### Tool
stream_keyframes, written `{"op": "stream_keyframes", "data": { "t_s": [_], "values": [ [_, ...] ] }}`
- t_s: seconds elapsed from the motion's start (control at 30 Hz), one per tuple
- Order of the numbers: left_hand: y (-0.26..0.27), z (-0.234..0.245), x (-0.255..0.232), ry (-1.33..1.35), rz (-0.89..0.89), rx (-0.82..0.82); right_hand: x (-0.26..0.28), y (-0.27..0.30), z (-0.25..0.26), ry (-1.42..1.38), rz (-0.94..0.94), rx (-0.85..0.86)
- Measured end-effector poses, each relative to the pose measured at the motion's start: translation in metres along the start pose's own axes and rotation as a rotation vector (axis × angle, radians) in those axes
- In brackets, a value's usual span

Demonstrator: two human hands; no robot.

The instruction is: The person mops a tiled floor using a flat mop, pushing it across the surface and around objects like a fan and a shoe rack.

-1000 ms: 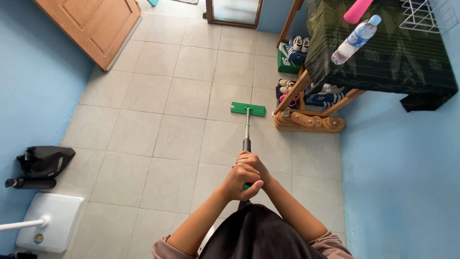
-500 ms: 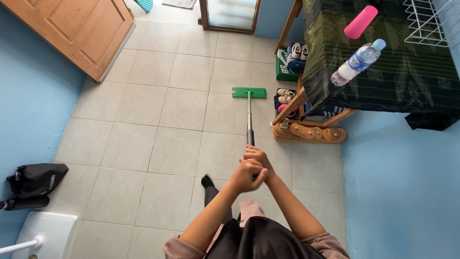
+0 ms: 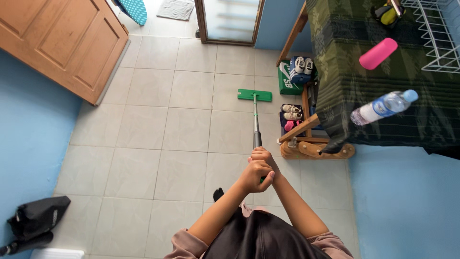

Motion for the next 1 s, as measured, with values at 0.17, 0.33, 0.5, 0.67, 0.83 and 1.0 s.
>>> {"op": "stream_keyframes", "data": {
  "t_s": [0.17, 0.33, 0.5, 0.67, 0.83, 1.0],
  "values": [
    [-0.017, 0.024, 0.072, 0.021, 0.012, -0.012, -0.061, -0.046, -0.02, 0.047, -0.042, 0.047],
    [-0.049, 0.044, 0.124, 0.012, 0.009, 0.015, -0.107, -0.09, -0.024, 0.088, -0.05, 0.098],
    [-0.096, 0.057, 0.179, 0.009, 0.033, 0.028, -0.154, -0.141, -0.011, 0.171, -0.022, 0.112],
    [-0.16, 0.062, 0.237, 0.001, 0.039, 0.035, -0.22, -0.194, 0.015, 0.171, -0.092, 0.127],
    [-0.232, 0.056, 0.291, -0.029, 0.03, 0.037, -0.286, -0.241, 0.053, 0.161, -0.154, 0.13],
    [-0.276, 0.052, 0.334, -0.028, 0.053, 0.031, -0.338, -0.274, 0.072, 0.164, -0.19, 0.166]
  ]
}}
Point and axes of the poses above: each hand's wrist, its own y-axis away from the middle knuckle, its own z-axis out of the back of the hand, x = y × z, the point moved 7 cm from there along -y, towards the middle knuckle, and after that the axes turned 9 degrees about -y, right-handed, at the moved point
